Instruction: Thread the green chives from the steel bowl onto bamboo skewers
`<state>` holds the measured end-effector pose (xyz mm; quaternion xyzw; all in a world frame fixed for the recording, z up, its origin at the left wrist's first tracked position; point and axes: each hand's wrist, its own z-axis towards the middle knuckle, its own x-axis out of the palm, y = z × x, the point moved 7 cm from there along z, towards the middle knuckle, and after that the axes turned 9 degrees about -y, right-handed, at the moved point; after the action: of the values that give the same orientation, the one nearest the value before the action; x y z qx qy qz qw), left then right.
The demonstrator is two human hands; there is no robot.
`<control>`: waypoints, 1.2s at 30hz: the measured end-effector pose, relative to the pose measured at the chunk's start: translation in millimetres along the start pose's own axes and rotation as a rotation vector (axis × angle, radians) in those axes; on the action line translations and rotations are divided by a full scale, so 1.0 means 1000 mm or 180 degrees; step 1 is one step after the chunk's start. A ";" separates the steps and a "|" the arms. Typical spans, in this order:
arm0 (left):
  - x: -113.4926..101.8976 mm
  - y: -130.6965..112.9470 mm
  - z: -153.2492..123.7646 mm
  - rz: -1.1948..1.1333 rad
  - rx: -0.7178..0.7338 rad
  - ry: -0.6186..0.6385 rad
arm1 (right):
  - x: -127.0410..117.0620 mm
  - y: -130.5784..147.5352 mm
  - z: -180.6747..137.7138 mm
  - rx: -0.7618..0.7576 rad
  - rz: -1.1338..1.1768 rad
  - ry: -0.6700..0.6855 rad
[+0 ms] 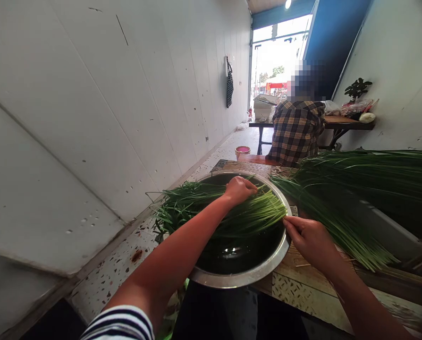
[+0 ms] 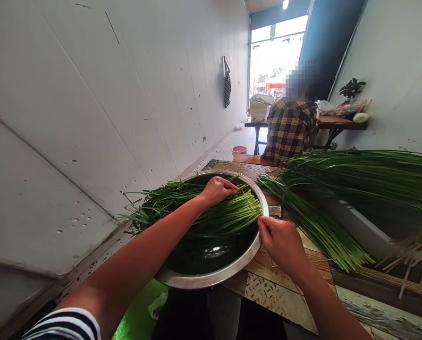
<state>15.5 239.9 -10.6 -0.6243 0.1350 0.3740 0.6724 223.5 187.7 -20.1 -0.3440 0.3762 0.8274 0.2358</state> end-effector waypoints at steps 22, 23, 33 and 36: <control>0.005 -0.019 -0.015 -0.0168 0.0370 0.0917 | 0.000 0.000 -0.001 0.0085 0.0116 -0.0023; 0.002 -0.019 -0.016 -0.0205 0.0302 0.0960 | 0.000 0.000 -0.001 0.0087 0.0141 -0.0031; -0.037 -0.056 -0.035 -0.0891 0.0537 0.1435 | -0.032 0.030 0.007 -0.0308 0.0694 -0.0757; -0.048 -0.066 -0.037 -0.0942 0.0672 0.1315 | -0.037 0.034 0.019 0.0256 0.1431 -0.0310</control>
<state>37.7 193.4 62.7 -0.6267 0.2148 0.1203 0.7393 217.6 177.3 32.0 -0.2015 0.4642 0.8591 0.0770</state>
